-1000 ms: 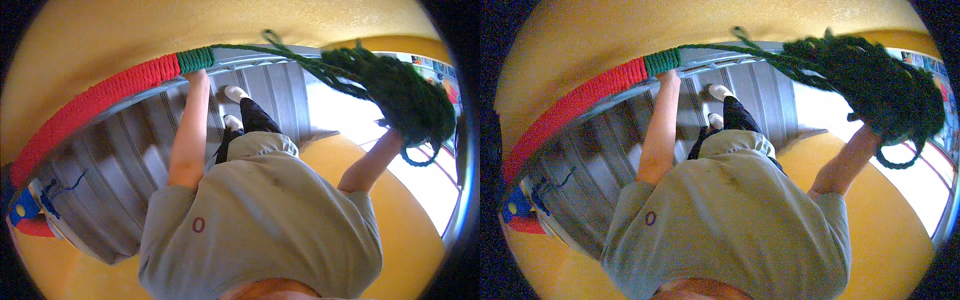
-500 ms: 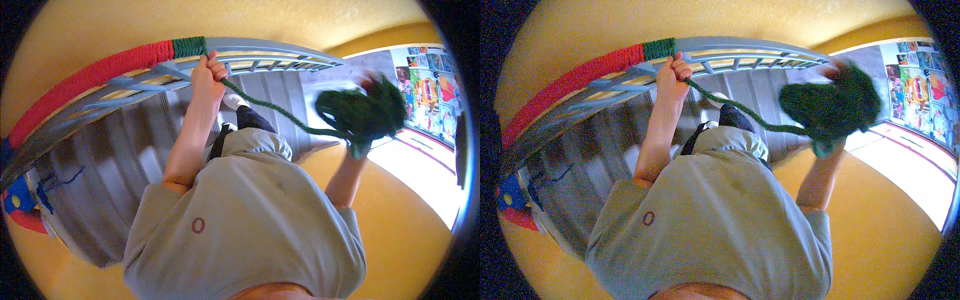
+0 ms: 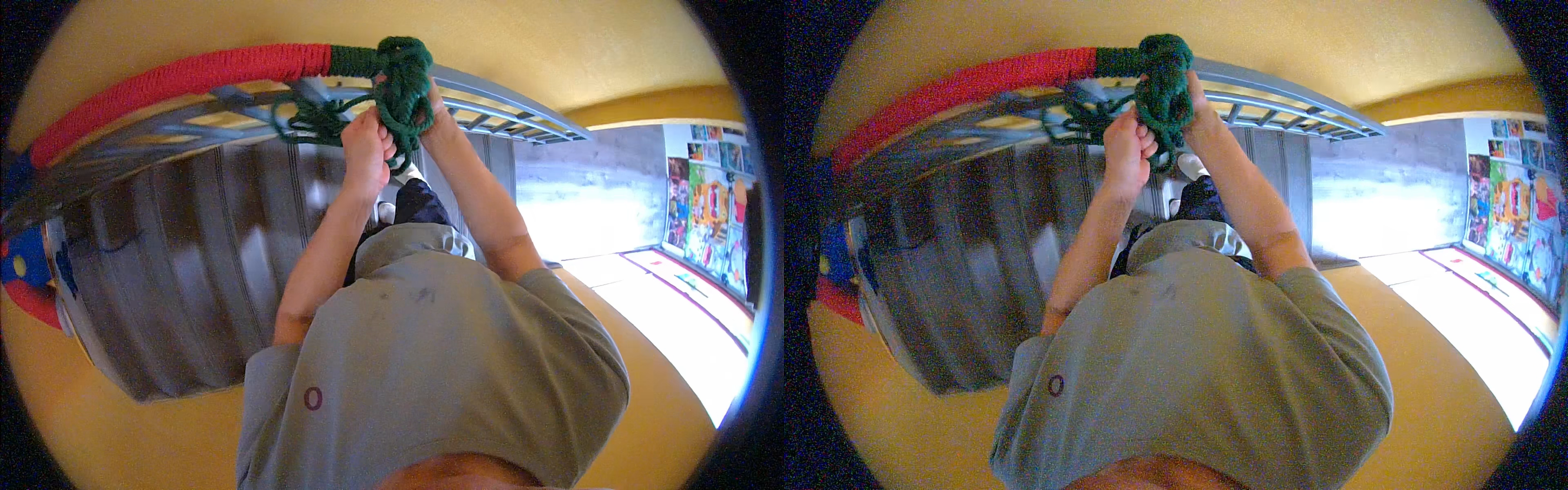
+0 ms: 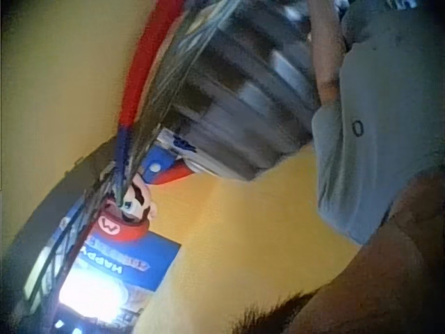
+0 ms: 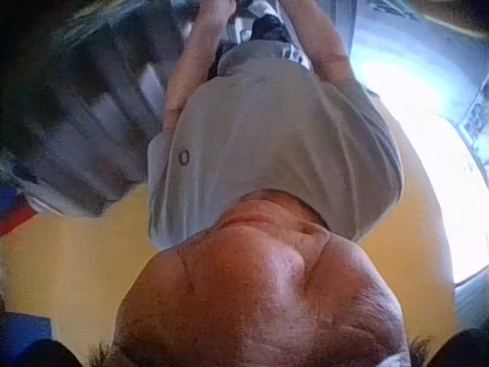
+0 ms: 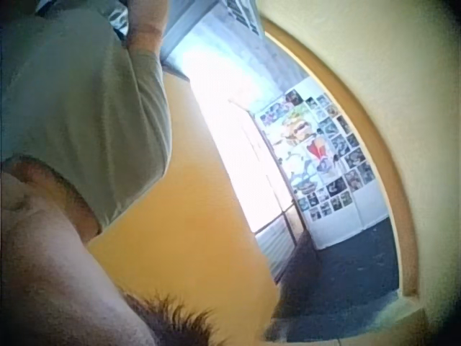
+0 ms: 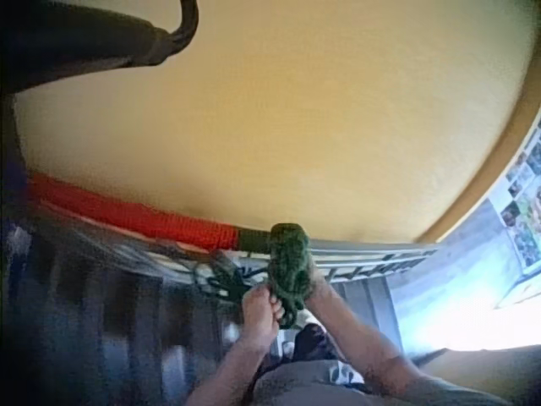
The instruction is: The person ties a green rope around a metal railing that is already partially wrapped in red rope. They secure the rope by looping and knotting it around the railing structure, working with both hands to tighten and adjust the knot.
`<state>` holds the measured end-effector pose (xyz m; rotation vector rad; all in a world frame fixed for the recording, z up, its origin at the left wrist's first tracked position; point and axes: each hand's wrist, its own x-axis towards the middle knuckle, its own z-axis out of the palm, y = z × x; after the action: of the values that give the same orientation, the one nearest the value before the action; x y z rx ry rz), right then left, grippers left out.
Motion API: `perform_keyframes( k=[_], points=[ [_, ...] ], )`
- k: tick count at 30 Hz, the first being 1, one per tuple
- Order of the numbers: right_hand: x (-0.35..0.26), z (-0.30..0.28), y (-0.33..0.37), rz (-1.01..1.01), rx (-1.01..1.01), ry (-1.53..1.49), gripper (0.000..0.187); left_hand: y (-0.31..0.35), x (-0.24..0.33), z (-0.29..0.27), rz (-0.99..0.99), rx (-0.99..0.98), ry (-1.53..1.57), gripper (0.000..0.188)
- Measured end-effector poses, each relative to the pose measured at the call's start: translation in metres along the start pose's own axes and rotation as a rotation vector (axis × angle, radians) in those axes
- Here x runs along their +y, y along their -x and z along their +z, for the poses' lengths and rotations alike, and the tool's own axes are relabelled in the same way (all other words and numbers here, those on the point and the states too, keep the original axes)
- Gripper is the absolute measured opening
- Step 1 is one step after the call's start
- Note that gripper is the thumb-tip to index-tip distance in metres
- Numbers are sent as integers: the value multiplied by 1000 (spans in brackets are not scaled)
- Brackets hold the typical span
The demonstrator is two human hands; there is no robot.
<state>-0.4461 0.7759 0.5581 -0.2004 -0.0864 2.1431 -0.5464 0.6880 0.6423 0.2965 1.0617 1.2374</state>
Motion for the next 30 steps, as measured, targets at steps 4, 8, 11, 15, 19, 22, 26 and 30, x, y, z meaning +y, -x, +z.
perform_keyframes(
  k=[4,8,11,15,19,22,26,30],
  points=[
    [16,54,22,70,259,403,38,17,13,-3,23,-17,15,28],
    [17,51,26,66,354,399,36,20,5,-5,-33,15,5,31],
    [6,29,48,8,363,380,42,16,8,-29,234,-80,-613,15],
    [-22,35,77,20,415,126,45,-3,78,-27,1150,-191,-1923,23],
    [-15,12,81,58,248,-39,45,-66,102,31,1150,-368,-2219,42],
    [-2,42,75,24,386,12,36,-126,89,41,488,-602,-2386,43],
    [4,42,65,69,327,117,32,-162,79,48,-160,-642,-2533,43],
    [8,46,63,-82,505,276,24,-176,65,33,102,-502,-2543,35]
  ],
)
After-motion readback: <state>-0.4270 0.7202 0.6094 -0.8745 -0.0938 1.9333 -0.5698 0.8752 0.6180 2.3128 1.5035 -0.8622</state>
